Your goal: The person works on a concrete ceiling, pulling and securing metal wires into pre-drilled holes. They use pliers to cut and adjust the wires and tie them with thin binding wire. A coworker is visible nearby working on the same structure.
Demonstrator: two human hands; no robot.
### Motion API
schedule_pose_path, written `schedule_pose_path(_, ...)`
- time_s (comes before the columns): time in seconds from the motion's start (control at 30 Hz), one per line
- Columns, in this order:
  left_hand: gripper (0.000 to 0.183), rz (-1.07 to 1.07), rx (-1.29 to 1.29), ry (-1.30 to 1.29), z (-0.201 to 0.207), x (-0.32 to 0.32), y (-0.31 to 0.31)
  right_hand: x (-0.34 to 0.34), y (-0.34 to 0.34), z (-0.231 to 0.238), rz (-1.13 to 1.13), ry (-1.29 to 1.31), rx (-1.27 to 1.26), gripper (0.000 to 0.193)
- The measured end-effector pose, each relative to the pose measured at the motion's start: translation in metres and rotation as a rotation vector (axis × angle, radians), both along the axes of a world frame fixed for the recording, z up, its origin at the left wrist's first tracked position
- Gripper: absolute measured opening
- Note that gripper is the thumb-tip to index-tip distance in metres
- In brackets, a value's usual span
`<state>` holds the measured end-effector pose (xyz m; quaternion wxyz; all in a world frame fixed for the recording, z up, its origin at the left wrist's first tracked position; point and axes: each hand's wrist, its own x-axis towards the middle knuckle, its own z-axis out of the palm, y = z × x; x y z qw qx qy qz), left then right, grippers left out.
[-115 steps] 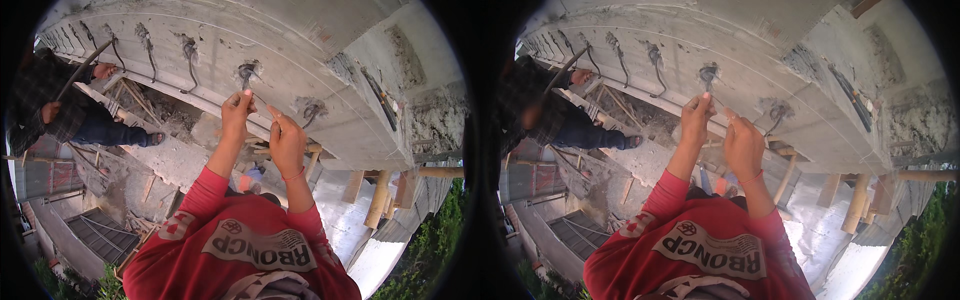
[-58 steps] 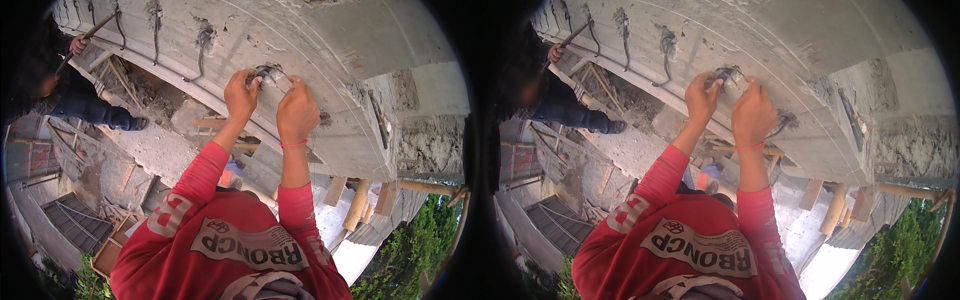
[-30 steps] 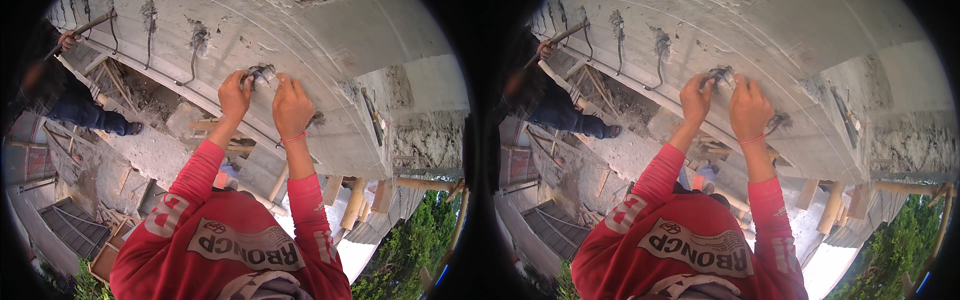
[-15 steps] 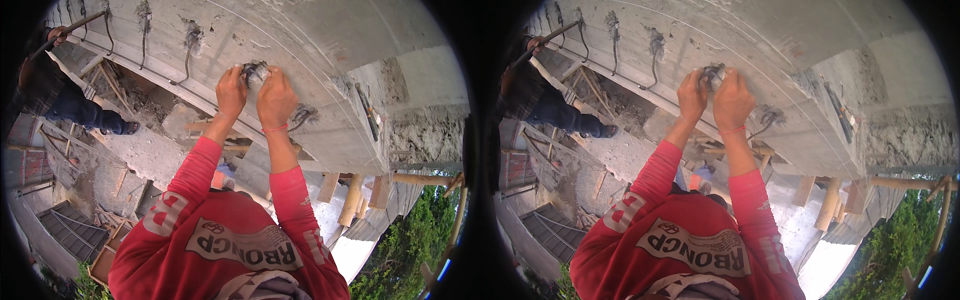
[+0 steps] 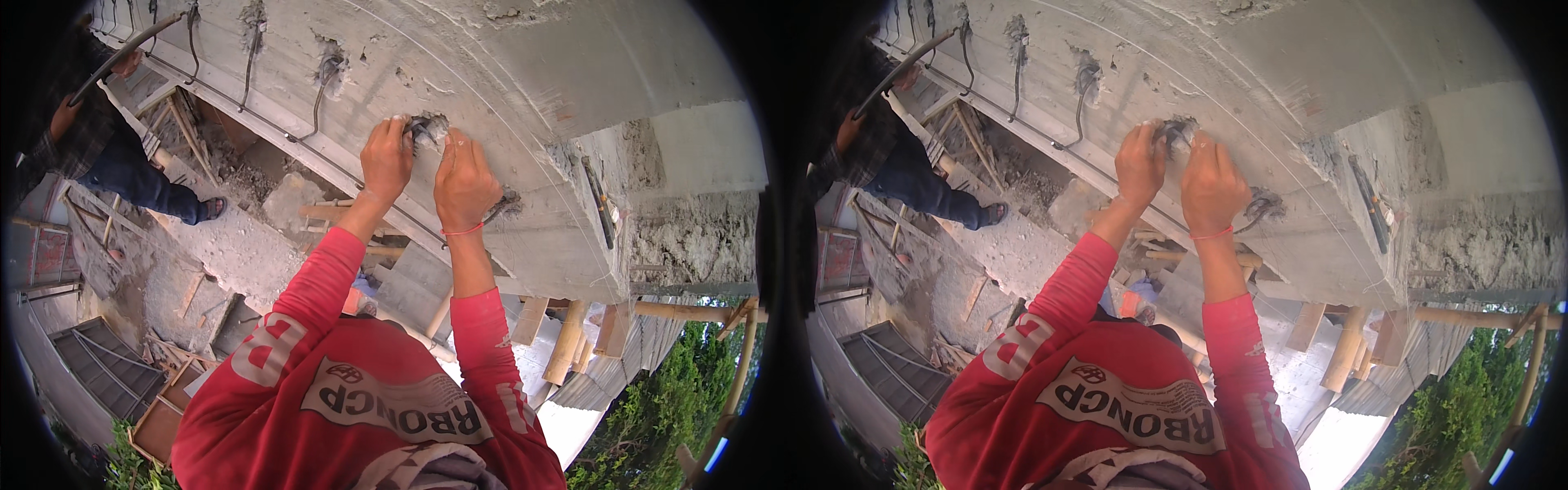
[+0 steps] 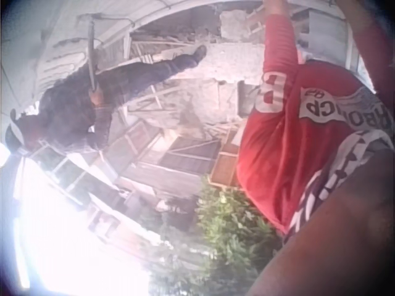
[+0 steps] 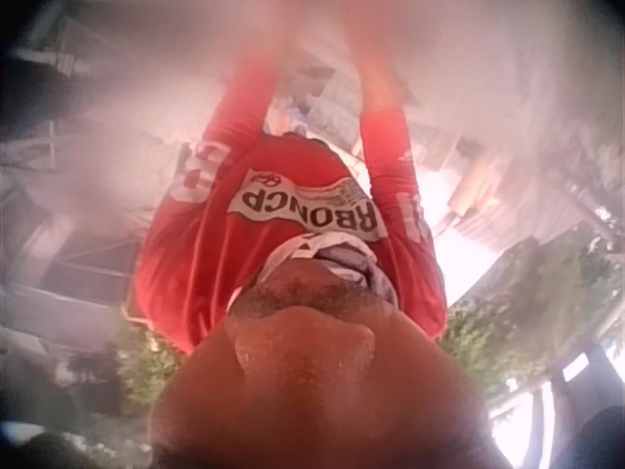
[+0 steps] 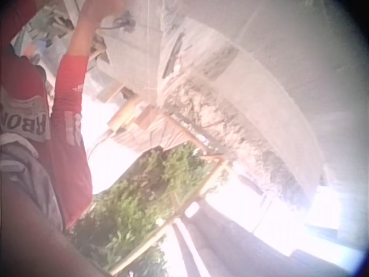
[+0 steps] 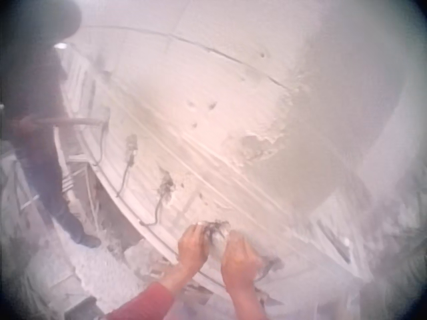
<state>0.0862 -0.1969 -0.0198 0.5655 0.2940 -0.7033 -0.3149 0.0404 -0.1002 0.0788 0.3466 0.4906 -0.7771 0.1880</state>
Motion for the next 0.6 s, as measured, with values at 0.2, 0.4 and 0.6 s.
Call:
schedule_pose_path(0.2,0.030,-0.017,0.040,0.027,-0.002,-0.005,0.000,0.003,-0.003,0.027,0.028,0.140,0.104,0.013)
schedule_pose_path(0.4,0.029,-0.006,0.015,0.064,0.000,-0.005,0.000,-0.006,-0.008,0.042,0.116,0.227,0.201,0.013)
schedule_pose_path(0.6,0.029,-0.058,0.112,0.084,0.002,-0.003,0.004,-0.013,-0.024,0.055,0.190,0.374,0.324,0.008)
